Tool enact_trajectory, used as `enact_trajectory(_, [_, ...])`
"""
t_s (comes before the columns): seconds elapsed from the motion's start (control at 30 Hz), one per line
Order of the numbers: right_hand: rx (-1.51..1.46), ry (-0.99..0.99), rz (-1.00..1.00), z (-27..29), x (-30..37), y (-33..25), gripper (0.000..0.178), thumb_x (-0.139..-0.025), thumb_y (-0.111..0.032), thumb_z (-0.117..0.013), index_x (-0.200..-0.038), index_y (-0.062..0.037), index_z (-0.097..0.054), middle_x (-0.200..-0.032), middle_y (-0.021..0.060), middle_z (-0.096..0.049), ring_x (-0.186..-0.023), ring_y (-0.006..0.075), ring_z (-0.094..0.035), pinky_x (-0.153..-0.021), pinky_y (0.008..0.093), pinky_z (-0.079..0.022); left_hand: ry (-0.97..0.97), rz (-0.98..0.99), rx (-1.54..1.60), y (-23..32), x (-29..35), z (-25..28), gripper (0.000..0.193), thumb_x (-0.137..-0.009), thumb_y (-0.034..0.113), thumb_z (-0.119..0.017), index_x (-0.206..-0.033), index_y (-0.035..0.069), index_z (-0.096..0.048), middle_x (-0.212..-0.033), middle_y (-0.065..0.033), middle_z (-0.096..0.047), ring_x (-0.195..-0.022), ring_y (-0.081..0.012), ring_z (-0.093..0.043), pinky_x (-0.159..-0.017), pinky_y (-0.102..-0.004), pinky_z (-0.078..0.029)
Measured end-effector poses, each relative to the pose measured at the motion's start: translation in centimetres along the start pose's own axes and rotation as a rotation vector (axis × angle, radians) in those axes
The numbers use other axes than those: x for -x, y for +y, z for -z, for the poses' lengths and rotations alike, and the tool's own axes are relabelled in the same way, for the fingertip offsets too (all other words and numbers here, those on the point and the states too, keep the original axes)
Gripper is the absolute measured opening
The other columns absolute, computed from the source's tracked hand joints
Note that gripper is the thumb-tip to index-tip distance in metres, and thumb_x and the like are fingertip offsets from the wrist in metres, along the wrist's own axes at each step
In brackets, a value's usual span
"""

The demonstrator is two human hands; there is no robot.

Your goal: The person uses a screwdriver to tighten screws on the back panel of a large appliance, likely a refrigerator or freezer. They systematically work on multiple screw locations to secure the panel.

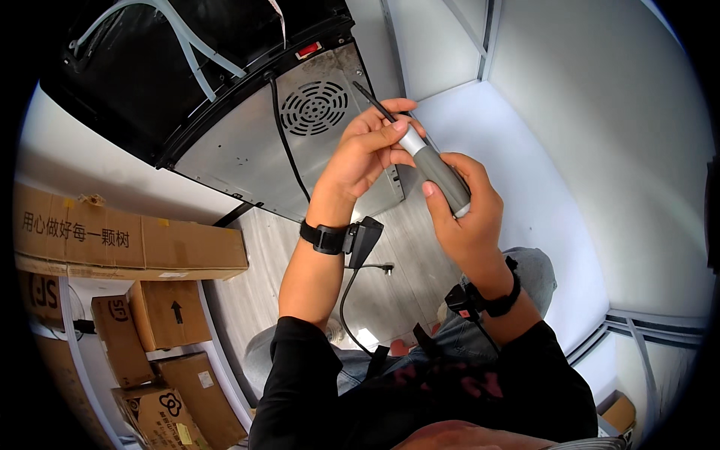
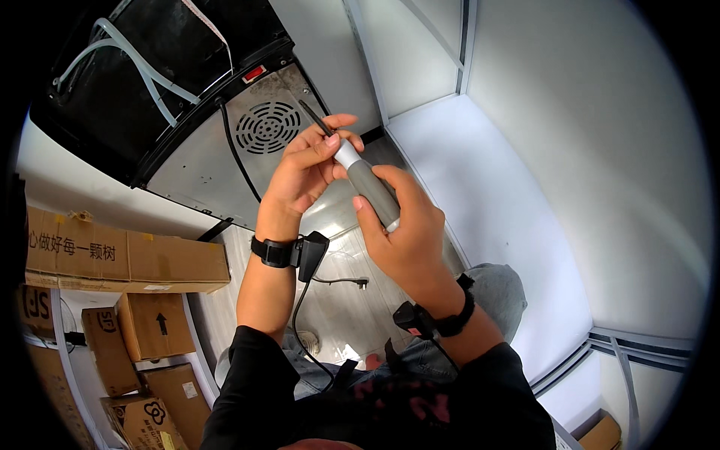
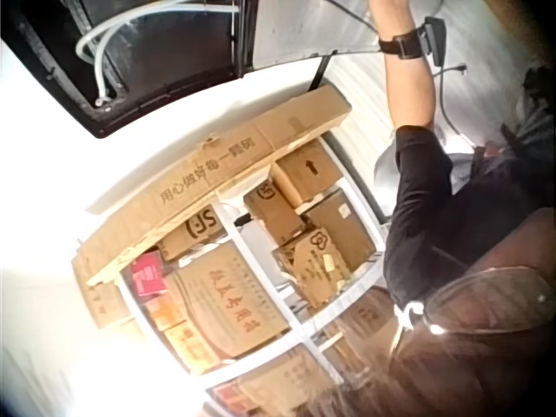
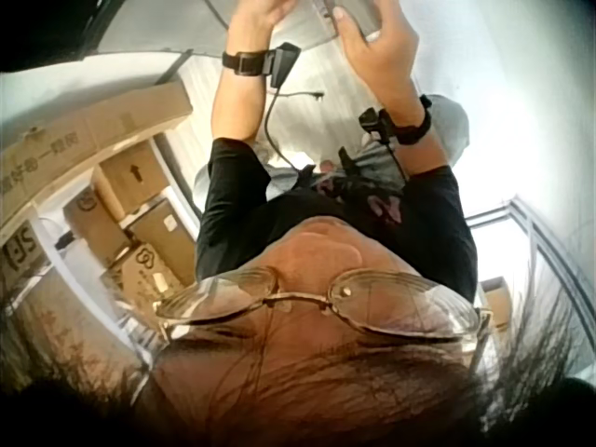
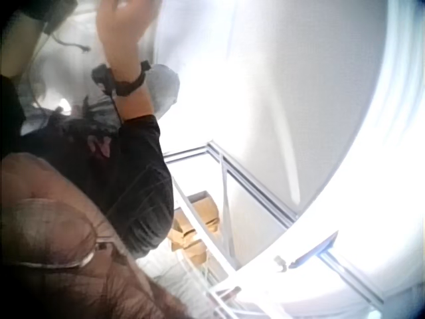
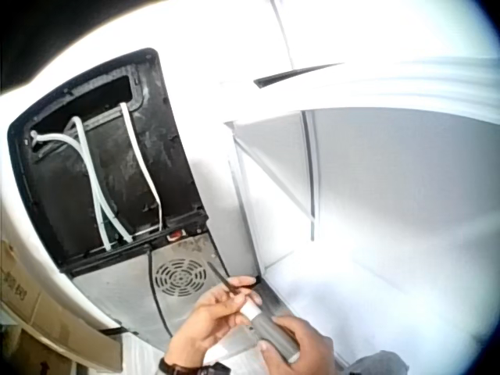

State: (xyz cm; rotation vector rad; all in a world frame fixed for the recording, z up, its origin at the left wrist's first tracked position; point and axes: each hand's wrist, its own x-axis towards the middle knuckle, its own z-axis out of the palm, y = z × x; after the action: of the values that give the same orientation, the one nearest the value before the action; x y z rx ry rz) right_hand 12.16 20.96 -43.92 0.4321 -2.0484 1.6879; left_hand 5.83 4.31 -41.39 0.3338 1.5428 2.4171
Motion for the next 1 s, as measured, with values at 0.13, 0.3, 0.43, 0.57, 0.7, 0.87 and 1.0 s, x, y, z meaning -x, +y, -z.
enact_trajectory(0.13, [0.024,0.063,0.094,-0.4,0.1,0.2,0.033,-0.075,-0.009,-0.071,-0.104,-0.0023,-0.057,-0.088,0.0137,-0.064,-0.075,0.0270,-0.066,-0.064,0.0310,-0.051,-0.024,-0.006,-0.006,0.5,-0.4,-0.1,0.038,-0.090,0.015,-0.056,-0.120,-0.004,-0.045,-0.095,-0.0148,-0.060,-0.078,-0.0156,-0.062,-0.066,-0.0241,-0.054])
enact_trajectory(0.3, [0.016,0.055,0.028,-0.3,0.1,0.5,0.033,-0.075,-0.008,-0.072,-0.104,-0.0018,-0.057,-0.089,0.0135,-0.065,-0.076,0.0256,-0.066,-0.065,0.0304,-0.051,-0.044,-0.005,0.020,-0.1,-0.8,0.1,0.038,-0.089,0.016,-0.057,-0.119,-0.004,-0.045,-0.094,-0.0145,-0.060,-0.078,-0.0150,-0.062,-0.065,-0.0229,-0.054])
enact_trajectory(0.43, [0.007,0.057,0.028,-0.5,0.0,0.7,0.032,-0.076,-0.009,-0.071,-0.104,-0.0016,-0.056,-0.088,0.0131,-0.065,-0.076,0.0242,-0.066,-0.064,0.0300,-0.051,-0.025,-0.022,0.012,-0.1,-1.0,0.1,0.037,-0.089,0.015,-0.057,-0.119,-0.003,-0.045,-0.094,-0.0142,-0.060,-0.077,-0.0144,-0.062,-0.064,-0.0227,-0.054])
enact_trajectory(0.57, [0.021,0.069,0.046,-0.7,-0.1,0.9,0.032,-0.077,-0.009,-0.071,-0.104,-0.0012,-0.056,-0.087,0.0132,-0.065,-0.074,0.0233,-0.066,-0.063,0.0300,-0.051,-0.040,-0.023,0.039,-0.1,-1.1,0.2,0.038,-0.089,0.016,-0.057,-0.120,-0.003,-0.045,-0.093,-0.0137,-0.060,-0.077,-0.0140,-0.061,-0.063,-0.0224,-0.054])
enact_trajectory(0.7, [0.002,0.059,0.015,-0.6,-0.1,0.5,0.032,-0.077,-0.008,-0.070,-0.105,-0.0015,-0.055,-0.086,0.0136,-0.065,-0.073,0.0221,-0.066,-0.063,0.0295,-0.051,-0.048,-0.025,0.057,-0.4,-1.2,0.2,0.038,-0.089,0.016,-0.057,-0.120,-0.003,-0.044,-0.093,-0.0135,-0.060,-0.076,-0.0138,-0.061,-0.063,-0.0223,-0.054])
enact_trajectory(0.87, [0.002,0.052,0.019,-0.5,-0.2,0.7,0.031,-0.078,-0.008,-0.069,-0.105,-0.0017,-0.054,-0.086,0.0136,-0.065,-0.072,0.0217,-0.066,-0.062,0.0292,-0.051,-0.051,-0.038,0.052,-0.5,-1.3,0.3,0.038,-0.090,0.017,-0.057,-0.120,-0.002,-0.045,-0.093,-0.0137,-0.060,-0.077,-0.0142,-0.061,-0.063,-0.0227,-0.054])
enact_trajectory(1.0, [-0.014,0.052,0.005,-0.5,-0.1,0.7,0.031,-0.078,-0.007,-0.069,-0.105,-0.0016,-0.054,-0.085,0.0135,-0.065,-0.072,0.0219,-0.066,-0.062,0.0292,-0.051,-0.056,-0.039,0.066,-0.7,-1.3,0.3,0.038,-0.089,0.017,-0.057,-0.120,-0.002,-0.044,-0.093,-0.0137,-0.060,-0.079,-0.0149,-0.061,-0.064,-0.0237,-0.054])
